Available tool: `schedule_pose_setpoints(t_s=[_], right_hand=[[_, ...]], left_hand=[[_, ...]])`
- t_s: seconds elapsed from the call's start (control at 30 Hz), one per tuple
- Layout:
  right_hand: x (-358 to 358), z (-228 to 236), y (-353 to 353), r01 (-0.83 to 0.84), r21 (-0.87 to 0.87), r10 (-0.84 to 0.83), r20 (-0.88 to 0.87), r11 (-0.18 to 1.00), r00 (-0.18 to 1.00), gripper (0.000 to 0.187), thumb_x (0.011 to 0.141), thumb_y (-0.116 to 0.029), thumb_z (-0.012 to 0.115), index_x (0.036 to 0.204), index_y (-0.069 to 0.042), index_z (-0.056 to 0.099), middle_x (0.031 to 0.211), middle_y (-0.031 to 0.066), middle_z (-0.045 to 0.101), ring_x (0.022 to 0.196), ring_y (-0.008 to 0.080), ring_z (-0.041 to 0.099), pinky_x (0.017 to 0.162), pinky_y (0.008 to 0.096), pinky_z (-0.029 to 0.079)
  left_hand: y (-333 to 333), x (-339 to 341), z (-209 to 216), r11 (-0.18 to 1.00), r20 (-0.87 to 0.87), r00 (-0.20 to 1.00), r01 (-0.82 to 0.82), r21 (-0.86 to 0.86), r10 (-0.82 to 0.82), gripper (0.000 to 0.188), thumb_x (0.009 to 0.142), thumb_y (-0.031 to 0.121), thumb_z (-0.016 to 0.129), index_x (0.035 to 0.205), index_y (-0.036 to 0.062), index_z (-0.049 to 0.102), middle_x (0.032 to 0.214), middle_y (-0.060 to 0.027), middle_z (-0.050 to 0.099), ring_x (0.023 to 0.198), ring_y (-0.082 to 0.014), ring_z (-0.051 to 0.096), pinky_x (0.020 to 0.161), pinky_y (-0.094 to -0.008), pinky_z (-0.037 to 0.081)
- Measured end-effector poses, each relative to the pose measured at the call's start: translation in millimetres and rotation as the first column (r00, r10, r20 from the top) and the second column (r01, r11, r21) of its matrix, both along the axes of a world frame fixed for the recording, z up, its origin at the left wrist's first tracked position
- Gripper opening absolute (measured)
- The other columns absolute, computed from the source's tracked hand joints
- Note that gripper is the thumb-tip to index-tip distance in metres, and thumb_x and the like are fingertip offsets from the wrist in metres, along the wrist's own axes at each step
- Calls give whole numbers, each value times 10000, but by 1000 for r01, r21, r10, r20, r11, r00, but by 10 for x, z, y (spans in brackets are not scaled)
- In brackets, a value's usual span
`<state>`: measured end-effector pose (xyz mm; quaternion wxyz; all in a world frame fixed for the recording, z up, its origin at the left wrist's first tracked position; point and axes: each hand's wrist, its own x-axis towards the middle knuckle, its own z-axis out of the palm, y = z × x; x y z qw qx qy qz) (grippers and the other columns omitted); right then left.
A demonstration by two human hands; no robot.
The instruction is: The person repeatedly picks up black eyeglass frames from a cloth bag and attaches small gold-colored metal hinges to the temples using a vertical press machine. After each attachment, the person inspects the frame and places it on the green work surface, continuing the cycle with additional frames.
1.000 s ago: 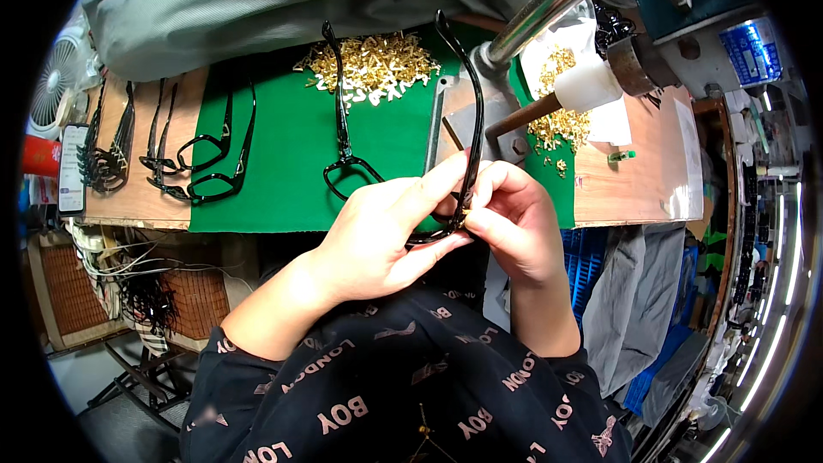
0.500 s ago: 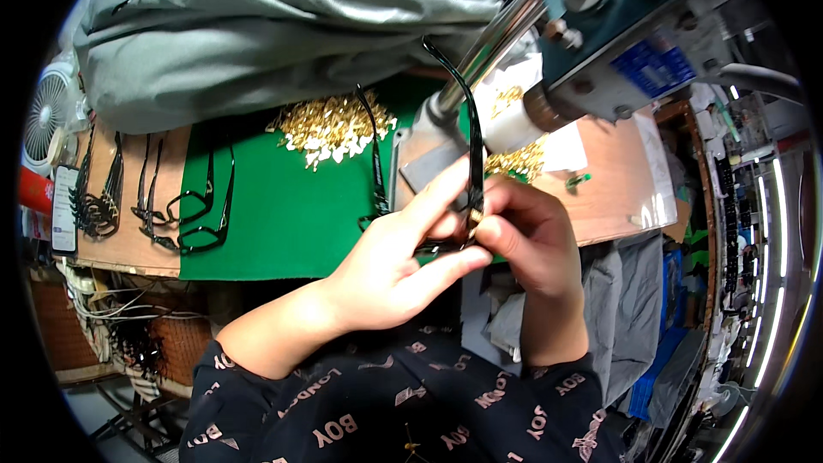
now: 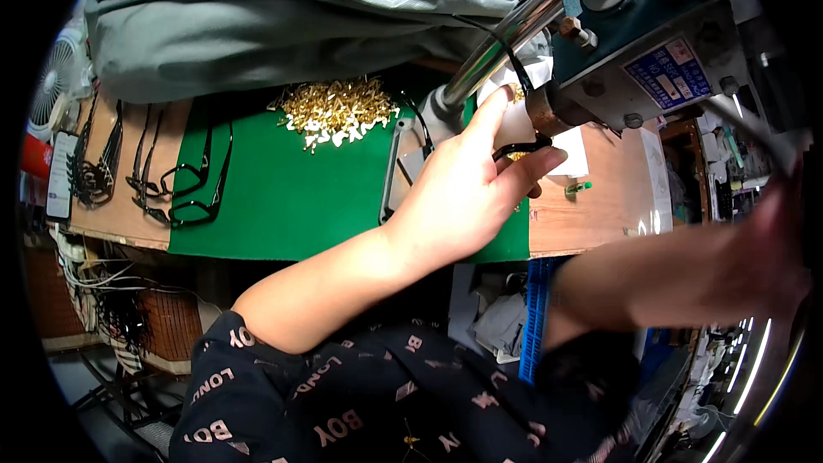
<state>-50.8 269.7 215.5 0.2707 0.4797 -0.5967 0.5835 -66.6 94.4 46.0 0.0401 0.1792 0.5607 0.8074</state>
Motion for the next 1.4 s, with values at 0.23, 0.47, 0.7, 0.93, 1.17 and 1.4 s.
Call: schedule_pose_setpoints(t_s=[0.23, 0.47, 0.7, 0.93, 1.17, 1.4], right_hand=[[56, -263, -24, 245, -126, -264, -170, 961, 950, 328, 862, -368, 474, 953, -81, 605, 1064, 192, 541, 1012, 335, 477, 976, 460, 305], [38, -1707, 87, 541, -20, -537, 95, 841, 838, 323, 926, -240, 412, 1104, 12, 509, 1051, 143, 538, 967, 241, 497, 900, 351, 365], [141, -1794, -327, 424, 109, -438, 234, 899, 868, 186, 857, -90, 472, 998, 29, 498, 955, 134, 529, 891, 207, 490, 823, 306, 374], [789, -1017, -853, -303, -203, 361, 401, 931, 842, 626, 883, -368, 547, 1359, -45, 300, 1251, 176, 469, 1116, 317, 475, 904, 478, 369], [1070, -770, -896, -506, -311, 583, 247, 804, 774, 486, 945, -384, 411, 1394, -213, 334, 1351, -31, 460, 1267, 208, 365, 881, 540, 316], [1032, -612, -1131, -537, -324, 625, 320, 779, 712, 527, 858, -436, 553, 1341, -276, 414, 1397, 10, 360, 1297, 328, 278, 909, 576, 326]], left_hand=[[-360, 60, -385, 870, -468, 883, -265, -417, 45, 746, 803, 43, 589, 1413, 43, 159, 804, -129, 580, 697, -242, 591, 635, -342, 477], [-1691, 1342, -288, 187, -490, 812, -560, -807, 317, 394, 772, 81, 628, 1129, -16, 494, 810, -131, 626, 630, -254, 616, 566, -319, 491], [-2222, 1258, -246, 112, -300, 897, -352, -929, 325, 251, 764, 87, 603, 1006, 36, 565, 860, -135, 629, 807, -298, 616, 712, -389, 472], [-2776, 524, -395, -48, -333, 936, -330, -943, 116, 561, 711, 233, 714, 1206, 71, 507, 994, -169, 591, 996, -333, 532, 851, -409, 421], [-2435, 228, -136, 5, -596, 801, -596, -803, -59, 508, 765, 301, 666, 1162, 18, 523, 1045, -137, 591, 971, -301, 553, 870, -388, 430], [-2432, -1029, 662, -22, -951, 243, -968, -251, 190, 309, 849, 162, 553, 1122, 17, 565, 1162, -178, 559, 1088, -329, 513, 949, -386, 396]])
